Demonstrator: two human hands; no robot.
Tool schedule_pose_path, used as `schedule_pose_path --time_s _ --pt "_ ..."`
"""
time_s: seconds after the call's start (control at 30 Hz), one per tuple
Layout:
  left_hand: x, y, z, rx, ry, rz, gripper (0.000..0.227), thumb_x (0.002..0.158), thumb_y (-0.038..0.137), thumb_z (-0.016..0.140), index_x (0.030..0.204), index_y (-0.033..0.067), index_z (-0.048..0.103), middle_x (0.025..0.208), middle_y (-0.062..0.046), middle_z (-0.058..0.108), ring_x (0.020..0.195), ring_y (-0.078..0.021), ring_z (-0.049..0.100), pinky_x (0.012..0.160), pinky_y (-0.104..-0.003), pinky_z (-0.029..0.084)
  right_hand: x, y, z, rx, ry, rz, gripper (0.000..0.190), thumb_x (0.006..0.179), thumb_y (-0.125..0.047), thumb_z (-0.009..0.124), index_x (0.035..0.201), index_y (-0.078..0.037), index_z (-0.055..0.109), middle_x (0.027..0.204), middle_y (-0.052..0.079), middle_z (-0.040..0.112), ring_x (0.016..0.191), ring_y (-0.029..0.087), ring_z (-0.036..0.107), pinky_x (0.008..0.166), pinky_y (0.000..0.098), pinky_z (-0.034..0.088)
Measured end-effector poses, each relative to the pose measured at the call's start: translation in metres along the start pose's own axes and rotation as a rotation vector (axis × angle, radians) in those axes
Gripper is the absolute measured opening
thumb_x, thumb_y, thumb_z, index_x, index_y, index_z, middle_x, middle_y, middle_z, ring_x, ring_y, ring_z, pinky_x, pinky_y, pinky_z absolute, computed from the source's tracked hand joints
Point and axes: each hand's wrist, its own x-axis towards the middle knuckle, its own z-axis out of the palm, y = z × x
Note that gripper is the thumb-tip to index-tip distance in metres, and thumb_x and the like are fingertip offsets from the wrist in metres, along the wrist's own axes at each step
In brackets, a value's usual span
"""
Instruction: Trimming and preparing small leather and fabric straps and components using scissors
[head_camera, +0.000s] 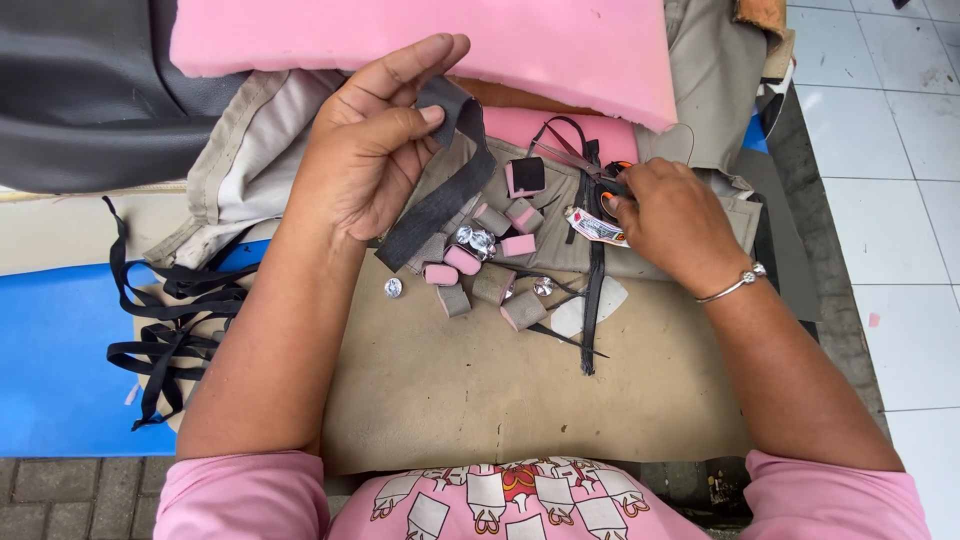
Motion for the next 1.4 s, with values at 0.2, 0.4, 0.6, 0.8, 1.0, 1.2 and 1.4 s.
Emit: schedule_pose_path --time_s 0.2,0.4,0.6,0.8,1.0,1.2,1.4 --pt "-0.013 0.018 0.004 0.169 -0.167 0.241 0.048 0.098 -0.016 0.061 0.141 0.0055 0.058 0.162 -0.021 0.045 0.131 -0.0166 0.055 0.11 -0.027 0.051 0.019 -0.004 0.026 -0.099 -0.164 0.097 0.046 0.09 -0.03 0.065 0.128 -0.005 0.063 0.117 0.017 0.065 0.108 0.04 0.062 0.083 0.054 0.051" --pt "-0.001 0.003 -0.022 1.308 -0.161 0.071 0.054 0.083 -0.006 0.058 0.133 0.015 0.062 0.121 -0.007 0.045 0.104 -0.0212 0.051 0.091 -0.031 0.043 0.023 0.014 0.01 -0.098 0.111 -0.023 0.032 0.085 -0.009 0.058 0.112 -0.004 0.073 0.099 0.015 0.068 0.095 0.039 0.064 0.074 0.0496 0.055" --pt "0.004 -0.006 -0.023 1.455 -0.158 -0.042 0.041 0.082 -0.001 0.07 0.122 0.0112 0.073 0.118 -0.018 0.057 0.099 -0.036 0.069 0.085 -0.044 0.055 0.022 -0.015 -0.029 -0.056 -0.227 0.083 0.045 0.088 -0.027 0.072 0.127 -0.005 0.07 0.107 0.018 0.071 0.109 0.038 0.068 0.091 0.0462 0.053" --pt "-0.002 0.006 -0.024 1.533 -0.232 -0.296 0.043 0.081 0.001 0.069 0.122 0.0139 0.071 0.11 -0.017 0.069 0.1 -0.0373 0.071 0.089 -0.046 0.055 0.015 -0.006 0.005 -0.123 -0.183 0.036 0.044 0.088 -0.024 0.07 0.127 -0.003 0.068 0.106 0.018 0.071 0.103 0.036 0.069 0.088 0.0436 0.054" --pt "-0.002 0.013 -0.014 1.299 -0.307 -0.437 0.041 0.08 0.002 0.053 0.109 0.0158 0.079 0.095 -0.017 0.077 0.089 -0.0309 0.069 0.085 -0.04 0.054 0.012 0.015 -0.017 -0.064 0.22 -0.074 0.014 0.098 -0.014 0.07 0.11 -0.011 0.076 0.094 0.01 0.068 0.096 0.032 0.067 0.084 0.0395 0.054" --pt "-0.003 -0.004 -0.02 1.047 -0.276 -0.236 0.034 0.086 0.015 0.064 0.117 0.0091 0.077 0.103 -0.018 0.072 0.096 -0.0296 0.065 0.089 -0.041 0.053 0.01 0.001 -0.053 0.612 0.368 -0.015 0.016 0.107 0.004 0.068 0.119 -0.003 0.075 0.096 0.012 0.068 0.084 0.022 0.068 0.069 0.0287 0.055" --pt "-0.003 -0.056 0.0 0.717 -0.193 -0.079 0.048 0.098 0.042 0.07 0.132 0.0089 0.068 0.121 -0.013 0.063 0.111 -0.0249 0.064 0.095 -0.038 0.056 0.023 -0.039 -0.037 1.256 0.26 0.139 0.018 0.103 0.0 0.061 0.12 0.001 0.068 0.092 0.01 0.071 0.077 0.006 0.067 0.058 0.0121 0.056"
